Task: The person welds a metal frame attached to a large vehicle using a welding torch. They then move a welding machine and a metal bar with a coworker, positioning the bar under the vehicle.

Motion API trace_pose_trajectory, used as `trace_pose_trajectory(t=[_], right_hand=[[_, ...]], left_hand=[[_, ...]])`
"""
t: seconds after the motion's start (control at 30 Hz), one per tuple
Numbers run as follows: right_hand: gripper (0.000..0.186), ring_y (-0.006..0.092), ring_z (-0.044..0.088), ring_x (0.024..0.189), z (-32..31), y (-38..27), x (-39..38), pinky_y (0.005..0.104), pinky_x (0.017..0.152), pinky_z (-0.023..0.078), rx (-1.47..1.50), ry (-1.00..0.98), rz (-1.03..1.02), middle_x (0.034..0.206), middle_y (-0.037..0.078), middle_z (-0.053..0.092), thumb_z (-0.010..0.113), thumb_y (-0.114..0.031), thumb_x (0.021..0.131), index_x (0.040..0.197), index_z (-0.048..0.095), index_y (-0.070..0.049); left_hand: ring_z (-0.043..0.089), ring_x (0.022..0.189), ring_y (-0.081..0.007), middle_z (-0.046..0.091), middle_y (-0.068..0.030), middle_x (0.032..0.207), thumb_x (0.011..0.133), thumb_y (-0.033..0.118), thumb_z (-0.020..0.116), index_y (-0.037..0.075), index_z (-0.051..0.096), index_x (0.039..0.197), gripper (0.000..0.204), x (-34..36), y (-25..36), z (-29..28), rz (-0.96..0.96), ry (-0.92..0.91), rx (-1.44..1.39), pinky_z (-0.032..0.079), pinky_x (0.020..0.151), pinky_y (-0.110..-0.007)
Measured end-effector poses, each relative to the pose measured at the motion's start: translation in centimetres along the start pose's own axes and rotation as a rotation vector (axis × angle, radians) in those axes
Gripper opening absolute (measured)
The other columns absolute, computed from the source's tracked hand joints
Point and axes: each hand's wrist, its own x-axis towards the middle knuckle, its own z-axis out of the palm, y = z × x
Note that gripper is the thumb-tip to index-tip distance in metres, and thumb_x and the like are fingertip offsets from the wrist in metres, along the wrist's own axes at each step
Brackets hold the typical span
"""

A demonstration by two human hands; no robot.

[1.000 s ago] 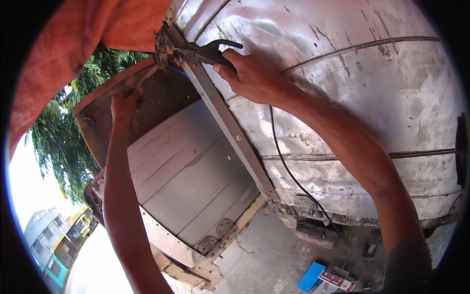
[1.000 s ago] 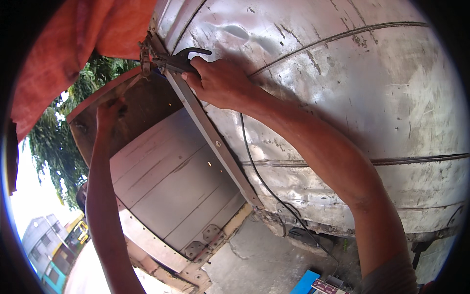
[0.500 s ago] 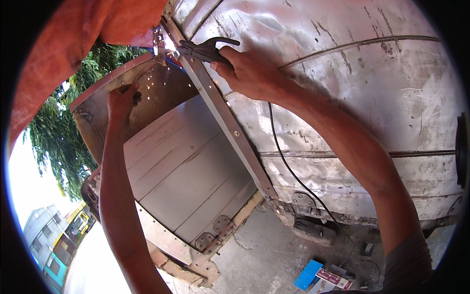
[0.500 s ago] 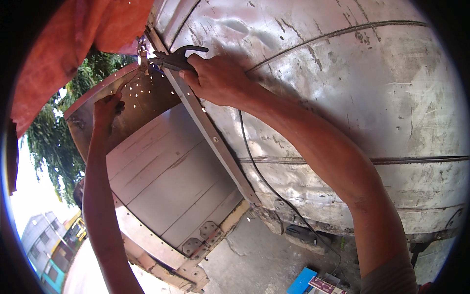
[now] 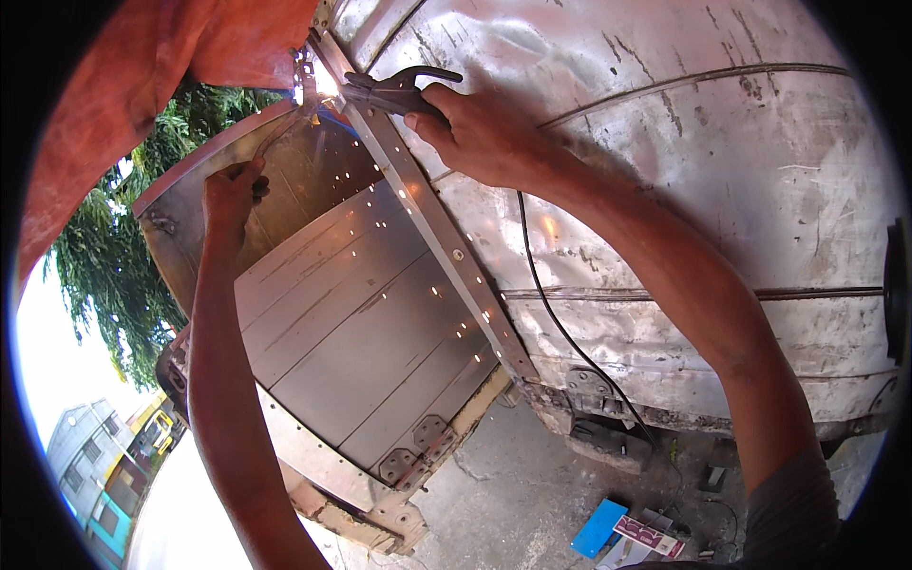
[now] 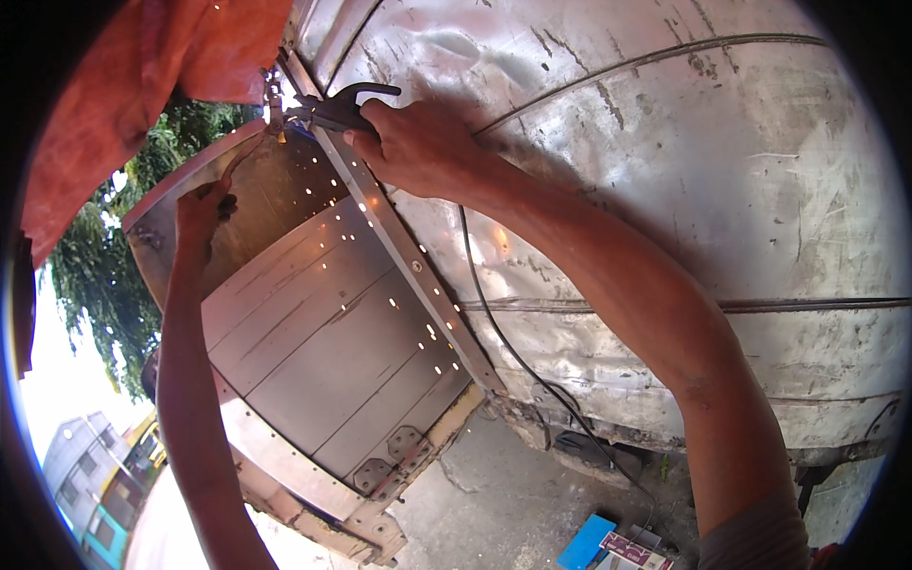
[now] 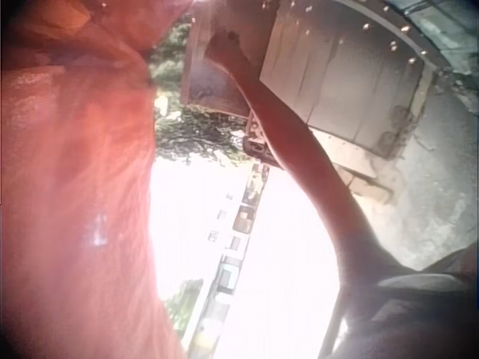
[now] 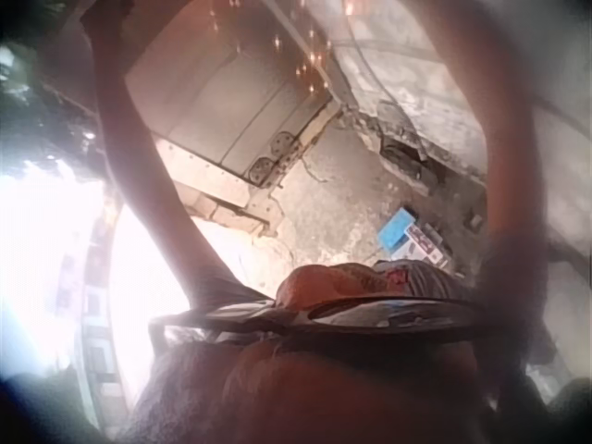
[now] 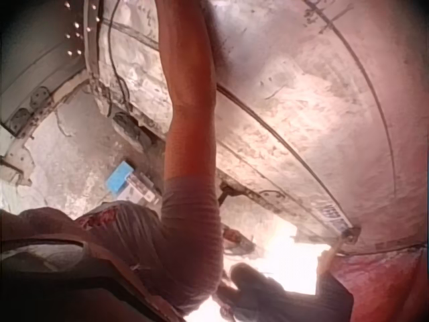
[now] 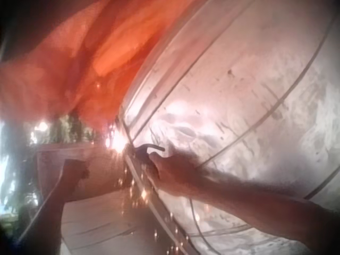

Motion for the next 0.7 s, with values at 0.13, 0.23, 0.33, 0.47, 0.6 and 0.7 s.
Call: trace_pose_trajectory(t=[0.13,0.23,0.33,0.47,0.6,0.7], right_hand=[[0.035,0.0375,0.061,0.054,0.2,-0.2,0.0,0.0532,0.057,0.046,0.026,0.001,0.002,0.058,0.017,0.059,0.057,-0.037,0.106,0.104,0.062,-0.002],[0.037,0.0428,0.066,0.060,-0.5,-1.1,0.1,0.0571,0.064,0.051,0.023,-0.045,0.039,0.061,0.019,0.063,0.057,-0.037,0.105,0.099,0.060,-0.001],[0.037,0.0428,0.066,0.060,-0.8,-1.2,0.1,0.0571,0.063,0.051,0.001,-0.057,0.051,0.060,0.019,0.062,0.056,-0.038,0.105,0.099,0.060,-0.001],[0.038,0.0424,0.066,0.059,-0.6,-1.2,0.1,0.0570,0.063,0.051,0.004,-0.049,0.047,0.059,0.019,0.061,0.056,-0.038,0.105,0.098,0.061,-0.001],[0.038,0.0421,0.066,0.060,-0.4,-0.9,0.2,0.0570,0.063,0.051,-0.005,-0.032,0.029,0.059,0.019,0.061,0.056,-0.038,0.105,0.098,0.061,-0.001],[0.039,0.0428,0.066,0.061,-0.5,-1.1,0.2,0.0574,0.065,0.051,-0.023,-0.050,0.043,0.061,0.020,0.063,0.056,-0.039,0.105,0.099,0.061,0.000]], left_hand=[[0.074,0.073,-0.0156,0.078,-0.0092,0.087,0.095,0.035,0.077,-0.003,0.076,0.112,0.042,0.5,-0.6,-0.7,0.031,0.013,0.042,0.055,0.066,-0.030],[0.075,0.073,-0.0157,0.078,-0.0090,0.088,0.095,0.034,0.077,-0.002,0.077,0.112,0.040,0.6,-0.7,-0.7,0.037,0.016,0.056,0.057,0.067,-0.030],[0.074,0.073,-0.0156,0.078,-0.0091,0.088,0.096,0.033,0.077,-0.002,0.076,0.113,0.040,0.6,-0.6,-0.2,0.019,0.021,0.052,0.057,0.068,-0.030],[0.076,0.073,-0.0149,0.078,-0.0079,0.086,0.095,0.030,0.078,0.000,0.078,0.110,0.034,0.7,-1.0,-0.4,0.063,0.024,0.025,0.058,0.066,-0.031],[0.076,0.073,-0.0146,0.079,-0.0074,0.085,0.094,0.031,0.078,-0.001,0.078,0.110,0.035,0.5,-0.3,-0.4,0.031,0.040,0.077,0.058,0.066,-0.030],[0.075,0.073,-0.0150,0.078,-0.0092,0.085,0.095,0.032,0.078,-0.002,0.078,0.110,0.037,0.5,-0.7,-0.6,0.035,0.028,0.047,0.057,0.066,-0.030]])
